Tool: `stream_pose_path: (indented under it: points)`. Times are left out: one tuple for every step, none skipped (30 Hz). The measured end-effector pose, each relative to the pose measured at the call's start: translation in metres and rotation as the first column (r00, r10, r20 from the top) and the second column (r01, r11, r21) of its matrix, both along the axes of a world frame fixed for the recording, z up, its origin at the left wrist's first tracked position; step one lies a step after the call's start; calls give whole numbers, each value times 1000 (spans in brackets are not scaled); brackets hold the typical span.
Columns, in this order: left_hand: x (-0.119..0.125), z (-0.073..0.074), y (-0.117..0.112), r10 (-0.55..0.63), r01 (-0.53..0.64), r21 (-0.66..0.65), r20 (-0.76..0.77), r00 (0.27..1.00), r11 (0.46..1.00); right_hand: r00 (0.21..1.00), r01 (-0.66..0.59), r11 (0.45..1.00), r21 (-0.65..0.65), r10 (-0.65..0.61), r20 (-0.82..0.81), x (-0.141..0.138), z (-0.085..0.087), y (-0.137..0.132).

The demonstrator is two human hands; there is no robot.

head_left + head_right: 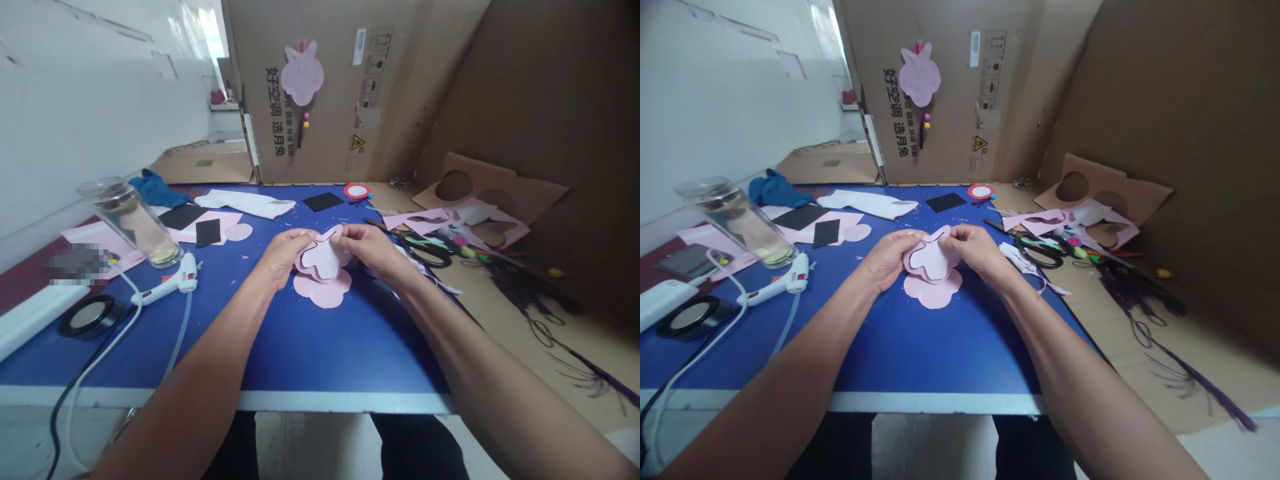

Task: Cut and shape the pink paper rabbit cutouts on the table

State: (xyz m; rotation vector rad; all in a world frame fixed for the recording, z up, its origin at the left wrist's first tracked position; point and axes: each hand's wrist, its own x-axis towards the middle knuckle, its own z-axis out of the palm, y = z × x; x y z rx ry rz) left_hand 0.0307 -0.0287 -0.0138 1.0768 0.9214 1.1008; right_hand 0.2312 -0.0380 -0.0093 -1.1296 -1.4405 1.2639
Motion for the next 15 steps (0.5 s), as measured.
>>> stream_pose_path:
  points:
    - [0, 0, 0, 8, -8, -5, 9, 1000, 1000, 1000, -3, 1000, -3, 3, 3, 0, 0, 0]
    - [0, 0, 0, 14, -14, -12, 18, 1000, 1000, 1000, -5, 1000, -4, 5, 9, 1, 1, 0]
    - [1, 0, 0, 20, -19, -20, 26, 999, 1000, 1000, -7, 1000, -2, 7, 17, 1, 2, -1]
    - [1, 0, 0, 25, -24, -29, 30, 999, 999, 1000, -11, 1000, 2, 11, 25, 1, 2, -1]
    - [1, 0, 0, 29, -28, -36, 31, 999, 999, 999, -14, 1000, 7, 13, 34, 2, 2, -2]
    - [1, 1, 0, 31, -30, -43, 29, 999, 999, 999, -17, 1000, 12, 16, 42, 2, 2, -2]
    - [1, 1, 0, 31, -30, -49, 23, 999, 998, 999, -21, 1000, 15, 21, 47, 2, 2, -2]
    - [1, 1, 0, 31, -30, -52, 17, 999, 998, 998, -27, 1000, 16, 26, 48, 3, 2, -2]
    - [0, 0, 1, 28, -28, -51, 12, 1000, 998, 998, -31, 999, 18, 31, 49, 3, 2, -2]
    - [0, 0, 1, 24, -23, -46, 8, 1000, 999, 998, -34, 999, 19, 33, 50, 3, 1, -2]
    - [0, 0, 1, 18, -18, -40, 6, 1000, 999, 998, -36, 999, 19, 35, 51, 3, 1, -2]
    - [0, -1, 2, 11, -11, -33, 5, 1000, 999, 998, -37, 999, 18, 36, 52, 3, 1, -1]
    - [0, -1, 2, 3, -3, -27, 4, 1000, 1000, 998, -37, 999, 15, 36, 52, 3, 1, -1]
    - [-1, -1, 2, -5, 5, -21, 4, 1000, 1000, 998, -36, 999, 12, 35, 52, 3, 1, -1]
    - [-1, -1, 2, -11, 11, -17, 3, 1000, 1000, 998, -35, 999, 9, 34, 51, 3, 1, -1]
